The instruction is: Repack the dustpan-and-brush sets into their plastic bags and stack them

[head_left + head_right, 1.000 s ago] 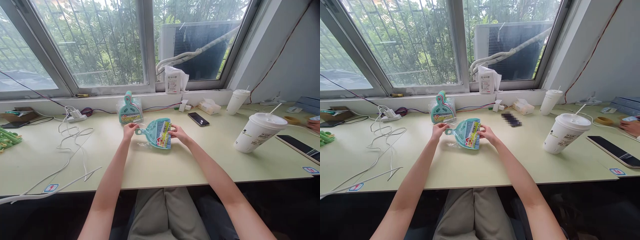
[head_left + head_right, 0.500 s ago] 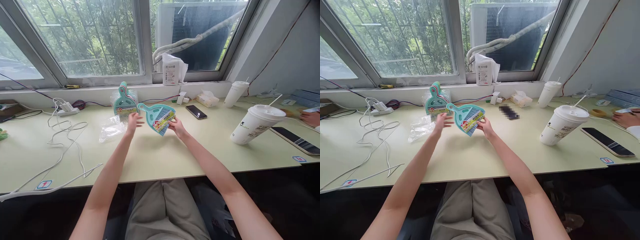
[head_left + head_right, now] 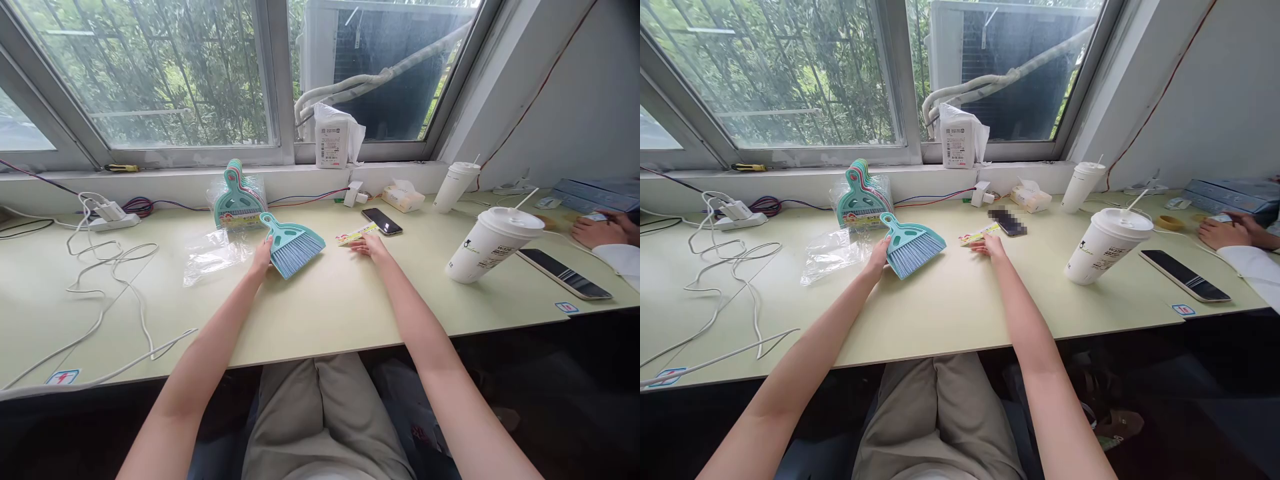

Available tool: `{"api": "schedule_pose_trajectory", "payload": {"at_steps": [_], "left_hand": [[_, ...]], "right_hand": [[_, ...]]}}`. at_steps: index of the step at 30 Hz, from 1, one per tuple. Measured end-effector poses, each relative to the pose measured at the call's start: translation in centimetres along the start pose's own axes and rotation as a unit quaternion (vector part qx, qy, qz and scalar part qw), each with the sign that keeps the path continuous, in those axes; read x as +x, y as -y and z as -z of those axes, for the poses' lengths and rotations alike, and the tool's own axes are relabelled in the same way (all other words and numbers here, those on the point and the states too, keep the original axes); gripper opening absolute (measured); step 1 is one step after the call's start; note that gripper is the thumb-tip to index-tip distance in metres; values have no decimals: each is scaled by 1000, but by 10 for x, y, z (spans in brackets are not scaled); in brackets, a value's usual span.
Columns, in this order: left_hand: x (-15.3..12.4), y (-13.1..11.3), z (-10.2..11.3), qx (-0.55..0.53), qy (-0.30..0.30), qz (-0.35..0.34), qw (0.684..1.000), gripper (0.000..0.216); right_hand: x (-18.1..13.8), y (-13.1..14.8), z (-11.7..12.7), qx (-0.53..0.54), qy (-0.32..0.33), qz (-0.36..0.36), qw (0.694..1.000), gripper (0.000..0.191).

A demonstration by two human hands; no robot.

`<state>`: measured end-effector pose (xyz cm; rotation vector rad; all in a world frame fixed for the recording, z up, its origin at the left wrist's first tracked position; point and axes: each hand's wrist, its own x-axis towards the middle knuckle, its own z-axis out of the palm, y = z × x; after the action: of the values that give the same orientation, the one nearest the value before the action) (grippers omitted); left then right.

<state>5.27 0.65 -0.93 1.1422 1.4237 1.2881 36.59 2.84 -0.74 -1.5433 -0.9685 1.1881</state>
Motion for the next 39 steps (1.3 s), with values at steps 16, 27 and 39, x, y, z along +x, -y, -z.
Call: {"api": "schedule_pose_trajectory", "payload": {"at_steps": [16,27,39], "left_hand": [[-32,7,-39,113,133,-148,973,38],[-57,-6,-44,163,17,-220,962,42],[-37,4,-44,46,130,-166,976,45]], "right_hand": [[-81,7,-77,-554,-79,421,714,32],[-96,1,-92,-481,-63,442,754,33],[-86,10,-84,-379,-60,374,844,36]]}}
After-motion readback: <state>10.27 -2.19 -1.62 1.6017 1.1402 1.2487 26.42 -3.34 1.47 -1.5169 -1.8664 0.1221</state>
